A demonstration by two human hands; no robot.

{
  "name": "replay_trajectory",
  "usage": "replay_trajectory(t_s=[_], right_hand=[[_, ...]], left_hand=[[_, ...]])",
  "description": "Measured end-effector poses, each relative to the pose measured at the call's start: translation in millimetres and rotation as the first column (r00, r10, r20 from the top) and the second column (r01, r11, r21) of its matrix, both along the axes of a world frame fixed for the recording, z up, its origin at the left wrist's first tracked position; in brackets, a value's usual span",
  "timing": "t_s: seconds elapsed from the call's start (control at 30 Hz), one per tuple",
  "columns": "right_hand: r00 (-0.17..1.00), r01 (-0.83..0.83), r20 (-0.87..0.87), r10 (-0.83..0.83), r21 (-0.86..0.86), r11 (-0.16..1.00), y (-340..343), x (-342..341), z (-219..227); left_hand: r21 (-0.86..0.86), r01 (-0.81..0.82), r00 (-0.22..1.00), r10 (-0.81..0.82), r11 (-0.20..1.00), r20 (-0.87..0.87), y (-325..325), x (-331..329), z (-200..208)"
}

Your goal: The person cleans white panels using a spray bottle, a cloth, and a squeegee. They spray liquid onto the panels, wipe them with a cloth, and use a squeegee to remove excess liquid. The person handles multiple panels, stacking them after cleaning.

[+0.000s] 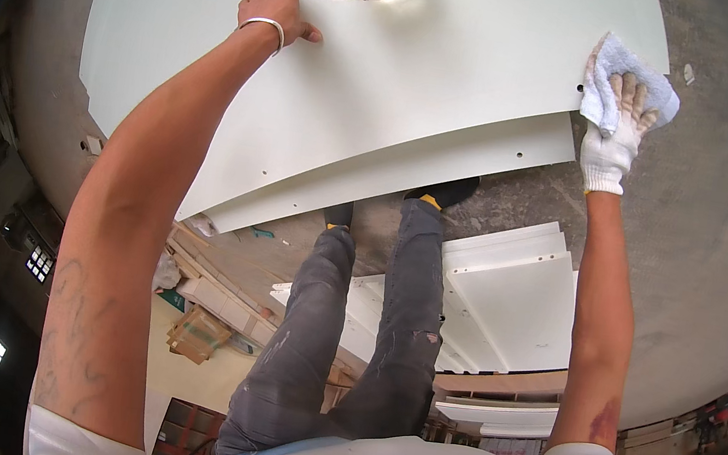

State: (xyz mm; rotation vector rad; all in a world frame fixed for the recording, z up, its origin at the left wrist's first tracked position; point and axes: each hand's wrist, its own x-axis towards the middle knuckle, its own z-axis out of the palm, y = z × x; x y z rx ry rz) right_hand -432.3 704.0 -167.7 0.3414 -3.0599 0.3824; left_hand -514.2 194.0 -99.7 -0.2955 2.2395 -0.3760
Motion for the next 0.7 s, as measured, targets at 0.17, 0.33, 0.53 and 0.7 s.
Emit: replay_trajectory(t_s=[0.17, 0.33, 0.53, 0.7], right_hand=[[0.967, 0.256, 0.048, -0.252, -0.117, 0.96, -50, -6, 12], [0.77, -0.275, 0.558, 0.309, -0.147, 0.95, -150, 52, 51], [0.965, -0.116, 0.242, 0.101, 0.05, 0.992, -54, 3, 43], [0.938, -0.013, 0.346, -0.007, 0.053, 0.998, -28, -69, 44]], left_hand=[[0.038, -0.109, 0.994, 0.109, 0.993, 0.017, 5, -9, 11], [0.015, -0.129, 0.991, 0.13, 0.991, -0.024, 7, -7, 11], [-0.006, -0.044, 0.999, 0.044, 0.999, 0.0, -6, 0, 0], [0.049, -0.084, 0.982, 0.091, 0.995, -0.167, -6, 21, -1]])
